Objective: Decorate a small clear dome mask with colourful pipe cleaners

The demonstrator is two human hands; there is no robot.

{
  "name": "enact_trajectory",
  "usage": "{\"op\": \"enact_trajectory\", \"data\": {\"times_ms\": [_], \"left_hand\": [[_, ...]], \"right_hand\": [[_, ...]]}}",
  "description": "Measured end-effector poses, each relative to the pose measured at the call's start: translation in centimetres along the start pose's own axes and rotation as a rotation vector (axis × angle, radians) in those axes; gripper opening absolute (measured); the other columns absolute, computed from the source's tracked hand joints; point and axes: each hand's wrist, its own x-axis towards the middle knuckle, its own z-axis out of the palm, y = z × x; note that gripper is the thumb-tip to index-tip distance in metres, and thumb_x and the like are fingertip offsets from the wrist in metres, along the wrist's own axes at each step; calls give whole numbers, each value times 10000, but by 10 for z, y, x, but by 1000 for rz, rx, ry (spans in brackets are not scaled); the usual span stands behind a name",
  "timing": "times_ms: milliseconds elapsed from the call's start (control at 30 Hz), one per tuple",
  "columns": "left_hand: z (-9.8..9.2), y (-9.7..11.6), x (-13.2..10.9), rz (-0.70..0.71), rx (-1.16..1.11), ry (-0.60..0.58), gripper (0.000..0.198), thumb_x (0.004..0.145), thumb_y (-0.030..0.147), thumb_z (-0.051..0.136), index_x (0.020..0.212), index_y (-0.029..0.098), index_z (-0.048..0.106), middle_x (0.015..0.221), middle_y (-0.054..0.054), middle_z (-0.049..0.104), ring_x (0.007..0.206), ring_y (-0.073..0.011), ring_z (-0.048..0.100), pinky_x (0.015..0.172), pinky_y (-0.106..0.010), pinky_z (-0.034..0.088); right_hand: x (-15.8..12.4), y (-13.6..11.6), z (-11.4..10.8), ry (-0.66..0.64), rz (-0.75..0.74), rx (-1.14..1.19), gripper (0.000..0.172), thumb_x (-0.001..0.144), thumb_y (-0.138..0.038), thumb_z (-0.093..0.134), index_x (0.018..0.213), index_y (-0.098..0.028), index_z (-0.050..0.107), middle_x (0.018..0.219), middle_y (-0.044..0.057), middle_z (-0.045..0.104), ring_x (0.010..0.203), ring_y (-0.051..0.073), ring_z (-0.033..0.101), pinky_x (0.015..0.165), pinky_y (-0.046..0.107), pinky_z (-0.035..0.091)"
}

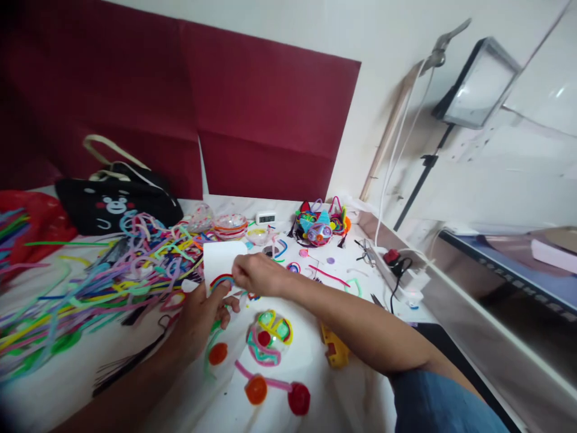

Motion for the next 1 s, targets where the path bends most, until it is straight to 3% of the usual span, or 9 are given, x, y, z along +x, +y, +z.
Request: {"op": "enact_trajectory", "data": {"times_ms": [67,167,233,367,533,667,833,1000], "left_hand": [[-1,0,2,-3,-17,20,253,728,328,643,846,196,463,554,73,515,442,-125,581,310,-167,343],[-2,0,3,22,-33,33,282,743,364,647,898,193,484,537,75,519,430,-126,565,296,-168,330],[-3,-1,4,43,-47,41,293,750,381,647,912,198,485,543,71,538,436,-127,564,295,-168,330],[-5,-4,8,38,-72,80,302,738,371,653,920,201,483,526,66,560,427,-119,558,310,-158,333],[-9,-4,10,1,-57,72,327,759,446,622,917,208,462,490,58,591,293,-69,419,292,-149,277],[-11,-3,11,22,-17,78,326,785,455,597,956,211,463,468,62,585,287,-70,411,292,-140,261],[-12,-6,15,6,-14,54,343,789,462,601,961,210,445,482,54,598,290,-72,422,300,-140,266],[-13,-2,16,18,-8,53,369,756,454,622,969,201,458,493,53,584,330,-105,491,294,-163,318]], "right_hand": [[15,25,-10,54,102,34,160,934,-204,496,1000,-164,636,920,3,699,842,103,633,757,188,445],[47,72,-22,144,302,6,243,972,-215,454,1162,-143,587,1153,91,639,1051,181,602,897,310,471],[68,98,-19,120,404,5,338,927,-337,573,1217,-166,560,1219,91,585,1037,215,607,866,421,528],[99,126,4,8,485,53,348,927,-340,573,1223,-160,555,1218,92,584,1030,216,609,859,424,533],[127,150,13,-3,567,31,340,922,-343,578,1212,-165,567,1222,84,584,1037,223,607,858,415,532],[140,162,17,-11,642,-19,347,915,-338,592,1216,-167,562,1214,87,585,1047,224,606,861,409,530],[143,158,27,-23,676,-12,352,923,-339,580,1224,-157,555,1217,96,584,1035,218,608,861,422,531],[136,149,10,6,660,107,346,917,-337,590,1218,-170,561,1216,86,584,1046,223,606,860,411,530]]}}
